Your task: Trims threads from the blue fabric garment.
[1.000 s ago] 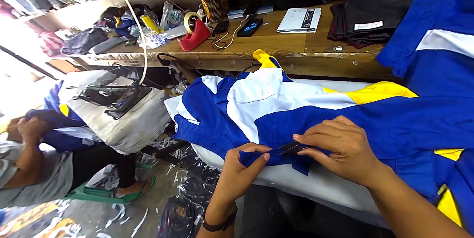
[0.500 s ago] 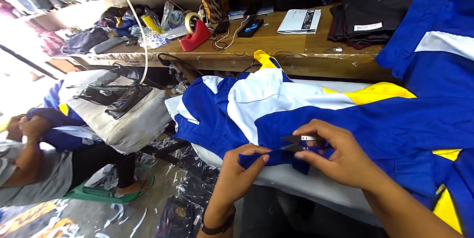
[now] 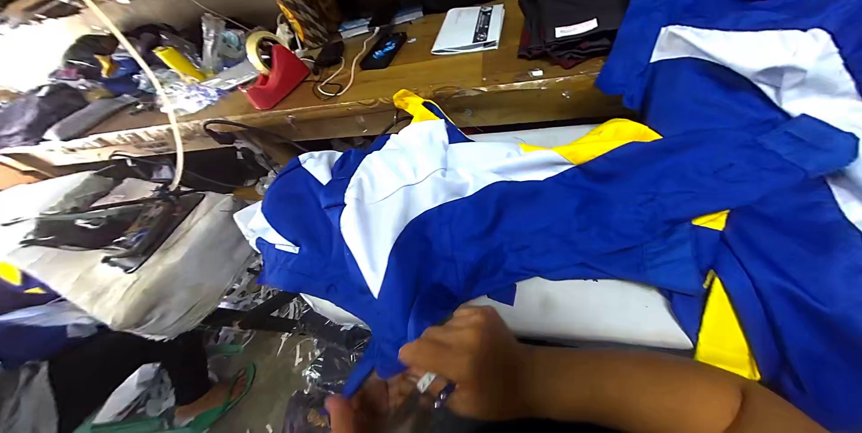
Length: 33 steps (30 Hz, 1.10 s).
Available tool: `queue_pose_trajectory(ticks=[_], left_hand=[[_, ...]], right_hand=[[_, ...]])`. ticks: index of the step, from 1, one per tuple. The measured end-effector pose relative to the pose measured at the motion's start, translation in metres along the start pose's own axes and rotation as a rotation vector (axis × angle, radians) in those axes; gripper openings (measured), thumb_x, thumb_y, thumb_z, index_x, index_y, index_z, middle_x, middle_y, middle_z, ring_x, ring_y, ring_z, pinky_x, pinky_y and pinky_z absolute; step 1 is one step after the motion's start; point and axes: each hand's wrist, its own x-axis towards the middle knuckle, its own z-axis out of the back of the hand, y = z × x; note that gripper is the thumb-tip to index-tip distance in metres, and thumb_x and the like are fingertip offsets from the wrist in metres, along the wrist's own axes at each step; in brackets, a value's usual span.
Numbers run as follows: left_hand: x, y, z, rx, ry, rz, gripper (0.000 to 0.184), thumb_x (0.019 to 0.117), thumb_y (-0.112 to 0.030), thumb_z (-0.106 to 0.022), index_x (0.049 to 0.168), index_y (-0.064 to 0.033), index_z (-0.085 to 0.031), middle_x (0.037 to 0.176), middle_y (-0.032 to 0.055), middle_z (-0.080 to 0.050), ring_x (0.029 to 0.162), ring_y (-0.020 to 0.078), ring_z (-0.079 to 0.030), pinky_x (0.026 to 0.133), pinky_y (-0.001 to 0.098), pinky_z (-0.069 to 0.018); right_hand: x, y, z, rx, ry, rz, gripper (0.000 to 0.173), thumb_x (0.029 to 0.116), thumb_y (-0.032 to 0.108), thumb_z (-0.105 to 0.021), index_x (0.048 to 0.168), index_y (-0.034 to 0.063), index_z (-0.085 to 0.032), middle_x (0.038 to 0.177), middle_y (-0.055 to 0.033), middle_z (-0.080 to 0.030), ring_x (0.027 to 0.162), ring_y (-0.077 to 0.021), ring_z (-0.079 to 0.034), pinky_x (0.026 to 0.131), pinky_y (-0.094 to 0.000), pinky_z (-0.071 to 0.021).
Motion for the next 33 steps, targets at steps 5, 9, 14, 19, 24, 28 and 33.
queue_pose_trajectory(ticks=[5, 9, 14, 19, 24, 28, 33], left_hand=[[0.033, -0.012, -0.009, 0.051, -0.503, -0.143, 0.020, 0.1006, -0.004, -0.047, 0.100, -0.0120, -0.066, 0.084, -0.0057, -0.076, 0.077, 0.0045, -0.073, 0.074, 0.0237, -0.0616], [0.041, -0.049, 0.029, 0.036, -0.383, -0.328, 0.015, 0.1024, -0.019, -0.057, 0.107, -0.0167, -0.071, 0.097, -0.0034, -0.078, 0.092, 0.0077, -0.074, 0.086, 0.0282, -0.0614], [0.079, -0.088, 0.068, -0.004, -0.215, -0.369, 0.023, 0.1000, -0.040, -0.064, 0.111, -0.0219, -0.074, 0.105, -0.0021, -0.077, 0.097, 0.0093, -0.073, 0.083, 0.0292, -0.0618], [0.165, -0.125, 0.046, 0.112, -0.337, -0.152, 0.029, 0.1111, -0.025, -0.037, 0.109, -0.0133, -0.063, 0.089, -0.0020, -0.076, 0.077, 0.0079, -0.073, 0.067, 0.0228, -0.0611], [0.191, -0.147, 0.018, 0.265, -0.286, -0.693, 0.027, 0.1100, -0.039, -0.041, 0.127, -0.0208, -0.050, 0.106, -0.0099, -0.070, 0.093, 0.0090, -0.071, 0.086, 0.0329, -0.0616], [0.177, -0.068, 0.007, 0.327, -0.277, -0.407, 0.034, 0.1098, -0.034, -0.041, 0.117, -0.0052, -0.057, 0.082, -0.0019, -0.075, 0.072, 0.0133, -0.074, 0.070, 0.0324, -0.0645], [0.138, 0.020, -0.001, 0.103, -0.249, -0.020, 0.025, 0.1099, -0.014, -0.037, 0.104, -0.0009, -0.058, 0.074, 0.0046, -0.073, 0.067, 0.0156, -0.074, 0.066, 0.0299, -0.0635]], right_hand=[[-0.016, -0.006, 0.039, 0.012, 0.183, -0.411, 0.042, 0.0917, 0.020, -0.068, 0.131, 0.0060, -0.062, 0.070, -0.0035, -0.068, 0.057, -0.0226, -0.066, 0.051, -0.0456, -0.0543], [-0.025, -0.069, 0.119, 0.109, 0.453, -0.941, 0.059, 0.0985, 0.027, -0.065, 0.151, 0.0101, -0.044, 0.094, -0.0174, -0.070, 0.074, -0.0291, -0.069, 0.072, -0.0518, -0.0586], [-0.049, -0.114, 0.190, 0.274, 0.375, -1.048, 0.023, 0.1053, 0.024, -0.058, 0.104, 0.0015, -0.065, 0.090, -0.0048, -0.071, 0.073, -0.0078, -0.069, 0.072, -0.0286, -0.0591], [0.002, -0.125, 0.242, -0.142, 0.142, -0.983, 0.028, 0.1048, 0.023, -0.060, 0.095, -0.0023, -0.069, 0.078, -0.0135, -0.063, 0.068, -0.0216, -0.057, 0.065, -0.0454, -0.0483], [0.062, -0.103, 0.315, -0.602, -0.463, -0.544, 0.044, 0.1082, 0.034, -0.048, 0.122, -0.0053, -0.064, 0.112, -0.0259, -0.068, 0.100, -0.0290, -0.066, 0.093, -0.0492, -0.0512], [0.016, -0.118, 0.315, -0.696, -0.482, -0.605, 0.048, 0.1089, 0.038, -0.044, 0.123, -0.0036, -0.064, 0.113, -0.0272, -0.067, 0.104, -0.0345, -0.065, 0.093, -0.0551, -0.0494], [-0.080, -0.146, 0.267, -0.763, -0.148, -1.032, 0.040, 0.1034, 0.037, -0.058, 0.122, 0.0020, -0.066, 0.097, -0.0355, -0.066, 0.086, -0.0608, -0.063, 0.073, -0.0830, -0.0401]])
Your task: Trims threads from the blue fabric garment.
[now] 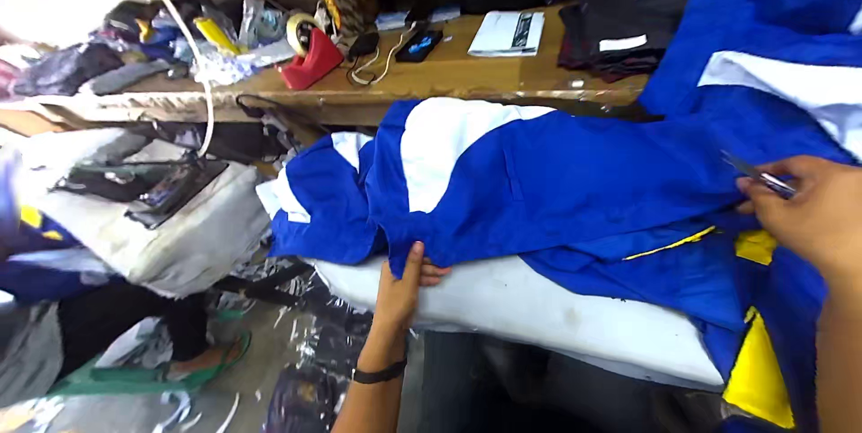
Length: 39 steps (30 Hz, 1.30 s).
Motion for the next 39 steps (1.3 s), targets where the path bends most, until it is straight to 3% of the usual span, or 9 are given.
queue_pose_trajectory(ticks=[2, 4, 6, 8, 12, 17, 23, 30, 39], left_hand=[[-0.016, 0.007, 0.001, -0.055, -0.016, 0.026, 0.021, 0.1077, -0.010, -0.041, 0.103, -0.0023, -0.060, 0.075, 0.0033, -0.074, 0.068, 0.0138, -0.074, 0.068, 0.0289, -0.0632], [-0.029, 0.009, 0.001, -0.073, -0.016, 0.014, 0.014, 0.1032, -0.005, -0.048, 0.102, -0.0024, -0.062, 0.078, 0.0014, -0.075, 0.071, 0.0115, -0.074, 0.071, 0.0274, -0.0627], [-0.037, 0.011, 0.002, -0.069, -0.001, -0.026, 0.009, 0.0985, -0.001, -0.056, 0.102, -0.0028, -0.064, 0.082, 0.0011, -0.076, 0.075, 0.0112, -0.074, 0.074, 0.0272, -0.0629], [-0.042, 0.012, 0.003, -0.045, -0.020, -0.058, 0.009, 0.0969, -0.001, -0.058, 0.102, -0.0033, -0.065, 0.082, 0.0005, -0.076, 0.076, 0.0104, -0.074, 0.075, 0.0267, -0.0627], [-0.046, 0.011, 0.007, 0.012, -0.039, -0.121, 0.008, 0.0956, -0.003, -0.058, 0.099, -0.0056, -0.066, 0.079, -0.0032, -0.075, 0.073, 0.0067, -0.072, 0.073, 0.0247, -0.0609], [-0.047, 0.009, 0.015, 0.138, -0.027, -0.206, 0.007, 0.0959, -0.006, -0.059, 0.097, -0.0067, -0.067, 0.079, -0.0065, -0.073, 0.073, 0.0042, -0.071, 0.074, 0.0235, -0.0605], [-0.047, 0.006, 0.020, 0.217, -0.010, -0.252, 0.009, 0.0963, -0.007, -0.060, 0.093, -0.0081, -0.068, 0.078, -0.0082, -0.072, 0.074, 0.0012, -0.069, 0.074, 0.0211, -0.0587], [-0.046, 0.005, 0.019, 0.238, -0.002, -0.280, 0.008, 0.0964, -0.007, -0.061, 0.093, -0.0071, -0.069, 0.079, -0.0084, -0.072, 0.074, -0.0003, -0.069, 0.075, 0.0198, -0.0584], [-0.047, 0.001, 0.011, 0.193, 0.032, -0.277, 0.008, 0.0960, -0.006, -0.061, 0.092, -0.0075, -0.068, 0.078, -0.0085, -0.072, 0.074, 0.0002, -0.069, 0.074, 0.0201, -0.0583]], right_hand=[[-0.025, 0.029, -0.001, 0.038, -0.004, 0.078, 0.051, 0.0993, 0.042, -0.061, 0.133, 0.0042, -0.060, 0.098, -0.0354, -0.064, 0.083, -0.0582, -0.060, 0.071, -0.0793, -0.0396], [-0.050, 0.077, -0.005, 0.198, 0.095, 0.273, 0.063, 0.0952, 0.046, -0.065, 0.140, 0.0027, -0.053, 0.095, -0.0291, -0.064, 0.076, -0.0466, -0.062, 0.065, -0.0684, -0.0470], [-0.073, 0.116, -0.026, 0.384, 0.256, 0.422, 0.063, 0.0929, 0.049, -0.067, 0.138, 0.0070, -0.053, 0.092, -0.0139, -0.067, 0.074, -0.0251, -0.064, 0.063, -0.0499, -0.0544], [-0.090, 0.141, -0.053, 0.485, 0.331, 0.578, 0.049, 0.0950, 0.045, -0.066, 0.126, 0.0077, -0.061, 0.091, -0.0069, -0.067, 0.075, -0.0174, -0.065, 0.064, -0.0426, -0.0556], [-0.099, 0.173, -0.087, 0.432, 0.154, 0.860, 0.033, 0.0969, 0.040, -0.064, 0.107, 0.0108, -0.076, 0.090, -0.0048, -0.071, 0.078, -0.0179, -0.064, 0.070, -0.0403, -0.0461], [-0.079, 0.187, -0.096, 0.357, 0.089, 1.064, 0.027, 0.0951, 0.032, -0.065, 0.107, 0.0110, -0.076, 0.092, -0.0075, -0.069, 0.084, -0.0234, -0.064, 0.078, -0.0460, -0.0425], [-0.066, 0.185, -0.106, 0.342, 0.138, 1.155, 0.021, 0.0929, 0.028, -0.067, 0.104, 0.0147, -0.079, 0.089, -0.0051, -0.067, 0.081, -0.0225, -0.061, 0.082, -0.0483, -0.0403], [-0.056, 0.186, -0.110, 0.527, 0.321, 1.145, 0.023, 0.0882, 0.032, -0.072, 0.104, 0.0165, -0.080, 0.095, 0.0010, -0.070, 0.091, -0.0153, -0.060, 0.093, -0.0484, -0.0360], [-0.065, 0.199, -0.108, 0.568, 0.325, 1.159, 0.022, 0.0892, 0.030, -0.073, 0.102, 0.0145, -0.081, 0.095, 0.0013, -0.072, 0.087, -0.0122, -0.062, 0.087, -0.0407, -0.0415]])
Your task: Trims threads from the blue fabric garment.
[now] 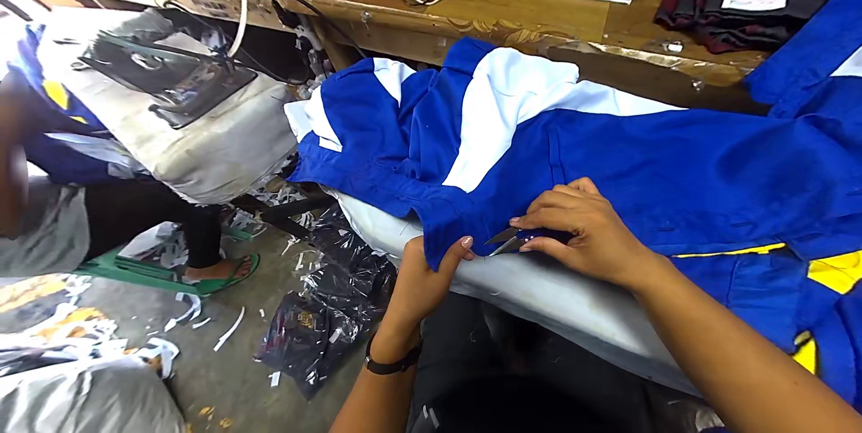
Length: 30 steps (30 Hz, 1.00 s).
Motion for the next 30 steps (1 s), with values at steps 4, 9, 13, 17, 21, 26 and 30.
queue_pose_trajectory(ticks=[4, 9, 13, 17, 21, 26, 30], left_hand=[[0.001, -0.002, 0.000, -0.020, 0.019, 0.004, 0.009, 0.0964, -0.004, -0.061, 0.092, -0.0066, -0.068, 0.078, -0.0075, -0.072, 0.073, 0.0010, -0.069, 0.074, 0.0202, -0.0584], [0.000, -0.004, -0.002, -0.022, 0.020, 0.006, 0.009, 0.0962, -0.004, -0.061, 0.092, -0.0063, -0.069, 0.077, -0.0067, -0.072, 0.073, 0.0013, -0.069, 0.073, 0.0203, -0.0582], [-0.001, -0.006, -0.004, -0.010, 0.012, 0.008, 0.008, 0.0958, -0.005, -0.062, 0.092, -0.0057, -0.069, 0.076, -0.0063, -0.072, 0.072, 0.0012, -0.069, 0.073, 0.0202, -0.0582], [-0.001, -0.006, -0.004, -0.010, 0.014, 0.021, 0.009, 0.0959, -0.005, -0.062, 0.091, -0.0061, -0.070, 0.076, -0.0064, -0.073, 0.072, 0.0009, -0.069, 0.073, 0.0204, -0.0581], [-0.003, -0.005, -0.003, -0.025, -0.001, 0.020, 0.011, 0.0966, -0.005, -0.060, 0.091, -0.0071, -0.069, 0.077, -0.0065, -0.072, 0.073, 0.0017, -0.069, 0.074, 0.0209, -0.0582], [-0.011, -0.001, -0.010, -0.139, -0.062, 0.100, 0.011, 0.0977, -0.004, -0.057, 0.095, -0.0065, -0.068, 0.081, -0.0059, -0.073, 0.075, 0.0031, -0.070, 0.074, 0.0220, -0.0595], [-0.017, 0.001, -0.025, -0.293, -0.128, 0.152, 0.008, 0.0931, -0.001, -0.061, 0.099, -0.0052, -0.065, 0.085, -0.0035, -0.074, 0.079, 0.0059, -0.072, 0.077, 0.0254, -0.0613]], right_hand=[[0.001, 0.002, -0.002, 0.002, 0.011, -0.002, 0.020, 0.0903, 0.031, -0.072, 0.100, 0.0154, -0.081, 0.094, 0.0027, -0.072, 0.087, -0.0105, -0.062, 0.086, -0.0384, -0.0415], [0.002, 0.008, -0.001, -0.042, 0.021, 0.015, 0.021, 0.0916, 0.031, -0.070, 0.100, 0.0156, -0.082, 0.093, 0.0027, -0.072, 0.085, -0.0115, -0.061, 0.084, -0.0377, -0.0418], [0.003, 0.012, 0.001, -0.098, 0.022, 0.035, 0.019, 0.0935, 0.030, -0.068, 0.098, 0.0166, -0.082, 0.089, 0.0024, -0.071, 0.081, -0.0128, -0.060, 0.080, -0.0373, -0.0408], [0.002, 0.015, 0.001, -0.133, 0.011, 0.066, 0.019, 0.0956, 0.027, -0.066, 0.093, 0.0161, -0.082, 0.086, 0.0019, -0.071, 0.078, -0.0142, -0.060, 0.076, -0.0365, -0.0421], [-0.003, 0.020, 0.009, 0.023, 0.023, -0.096, 0.023, 0.0911, 0.033, -0.069, 0.102, 0.0151, -0.078, 0.095, 0.0048, -0.071, 0.086, -0.0073, -0.063, 0.079, -0.0323, -0.0465], [-0.015, 0.037, -0.004, 0.817, -0.037, -0.451, 0.028, 0.0945, 0.030, -0.069, 0.115, 0.0146, -0.058, 0.089, 0.0095, -0.061, 0.075, 0.0020, -0.058, 0.065, -0.0148, -0.0499], [-0.016, 0.056, -0.039, 1.226, -0.057, -0.592, 0.022, 0.1043, 0.032, -0.051, 0.108, 0.0127, -0.061, 0.076, 0.0141, -0.051, 0.058, 0.0059, -0.043, 0.053, -0.0116, -0.0352]])
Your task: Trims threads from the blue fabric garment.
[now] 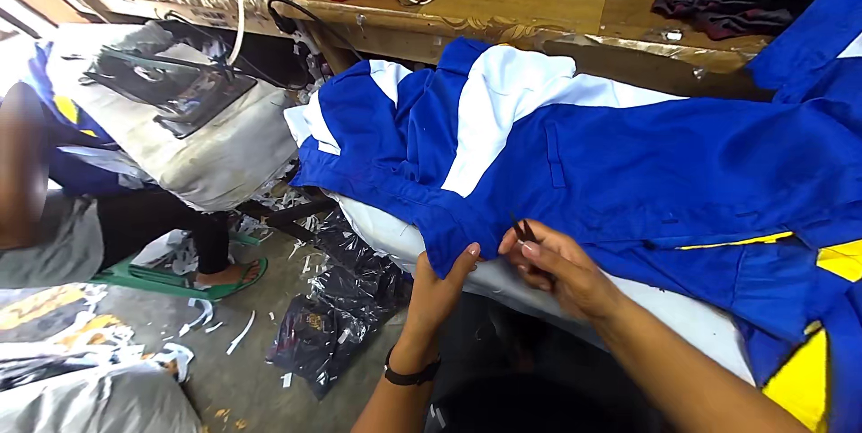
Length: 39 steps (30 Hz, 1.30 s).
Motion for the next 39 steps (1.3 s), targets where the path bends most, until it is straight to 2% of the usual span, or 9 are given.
queue_pose_trajectory(ticks=[4, 7, 9, 11, 15, 19, 21, 24, 39], left_hand=[[-0.004, 0.011, -0.006, -0.053, -0.025, -0.033, 0.008, 0.0901, 0.002, -0.068, 0.098, -0.0011, -0.068, 0.085, -0.0001, -0.075, 0.078, 0.0070, -0.072, 0.078, 0.0253, -0.0605], [-0.006, 0.016, -0.005, 0.105, -0.115, -0.177, 0.004, 0.0912, 0.001, -0.068, 0.091, -0.0011, -0.071, 0.080, -0.0019, -0.075, 0.074, 0.0049, -0.071, 0.075, 0.0240, -0.0612], [-0.007, 0.019, -0.003, 0.208, -0.150, -0.288, 0.004, 0.0901, -0.002, -0.071, 0.090, 0.0003, -0.074, 0.082, -0.0015, -0.075, 0.076, 0.0038, -0.072, 0.077, 0.0233, -0.0609], [-0.008, 0.017, -0.003, 0.209, -0.136, -0.320, 0.005, 0.0894, -0.003, -0.072, 0.091, 0.0000, -0.076, 0.086, -0.0012, -0.077, 0.081, 0.0034, -0.072, 0.081, 0.0229, -0.0607], [-0.012, 0.009, -0.003, 0.140, -0.045, -0.263, 0.008, 0.0900, 0.001, -0.070, 0.095, 0.0002, -0.077, 0.090, 0.0005, -0.077, 0.085, 0.0046, -0.073, 0.085, 0.0241, -0.0605], [-0.012, 0.007, -0.001, 0.062, -0.063, -0.206, 0.011, 0.0924, 0.001, -0.068, 0.093, -0.0031, -0.078, 0.087, -0.0016, -0.077, 0.081, 0.0049, -0.072, 0.082, 0.0259, -0.0612], [-0.012, 0.008, 0.000, 0.021, -0.065, -0.208, 0.011, 0.0924, -0.001, -0.069, 0.093, -0.0048, -0.078, 0.088, -0.0016, -0.077, 0.083, 0.0062, -0.073, 0.083, 0.0276, -0.0615], [-0.012, 0.010, -0.001, 0.010, -0.048, -0.238, 0.012, 0.0945, -0.002, -0.067, 0.095, -0.0050, -0.078, 0.091, -0.0020, -0.078, 0.085, 0.0064, -0.073, 0.085, 0.0279, -0.0610], [-0.012, 0.008, -0.006, 0.063, -0.074, -0.278, 0.013, 0.0941, 0.001, -0.066, 0.098, -0.0023, -0.078, 0.092, -0.0015, -0.078, 0.086, 0.0056, -0.073, 0.086, 0.0267, -0.0607]], right_hand=[[0.004, -0.016, -0.014, 0.176, -0.021, -0.031, 0.030, 0.1066, 0.038, -0.044, 0.096, 0.0143, -0.060, 0.071, 0.0129, -0.049, 0.055, 0.0046, -0.042, 0.051, -0.0118, -0.0350], [-0.001, -0.013, -0.014, 0.187, -0.011, -0.075, 0.039, 0.1072, 0.045, -0.039, 0.097, 0.0139, -0.060, 0.069, 0.0130, -0.046, 0.054, 0.0045, -0.041, 0.050, -0.0111, -0.0336], [-0.005, -0.010, -0.017, 0.194, -0.014, -0.144, 0.040, 0.1083, 0.040, -0.031, 0.096, 0.0140, -0.059, 0.068, 0.0131, -0.044, 0.053, 0.0045, -0.039, 0.050, -0.0109, -0.0327], [-0.006, -0.009, -0.022, 0.194, -0.012, -0.196, 0.037, 0.1099, 0.033, -0.027, 0.094, 0.0157, -0.056, 0.069, 0.0124, -0.044, 0.054, 0.0040, -0.039, 0.050, -0.0115, -0.0335], [-0.006, -0.009, -0.021, 0.192, 0.053, -0.201, 0.030, 0.1117, 0.033, -0.031, 0.095, 0.0161, -0.050, 0.072, 0.0081, -0.049, 0.054, -0.0002, -0.047, 0.051, -0.0147, -0.0431], [-0.019, -0.002, -0.019, 0.252, 0.080, -0.264, 0.038, 0.1109, 0.041, -0.034, 0.088, 0.0177, -0.052, 0.061, 0.0112, -0.043, 0.043, 0.0039, -0.039, 0.039, -0.0114, -0.0339], [-0.025, -0.001, -0.020, 0.298, 0.095, -0.311, 0.041, 0.1101, 0.046, -0.036, 0.086, 0.0186, -0.053, 0.060, 0.0121, -0.041, 0.042, 0.0053, -0.035, 0.038, -0.0105, -0.0301], [-0.029, 0.000, -0.023, 0.307, 0.108, -0.347, 0.040, 0.1105, 0.043, -0.034, 0.084, 0.0194, -0.053, 0.059, 0.0127, -0.039, 0.041, 0.0061, -0.032, 0.037, -0.0097, -0.0275], [-0.029, -0.005, -0.020, 0.293, 0.121, -0.371, 0.041, 0.1105, 0.043, -0.035, 0.081, 0.0190, -0.052, 0.057, 0.0122, -0.037, 0.040, 0.0056, -0.031, 0.037, -0.0099, -0.0254]])
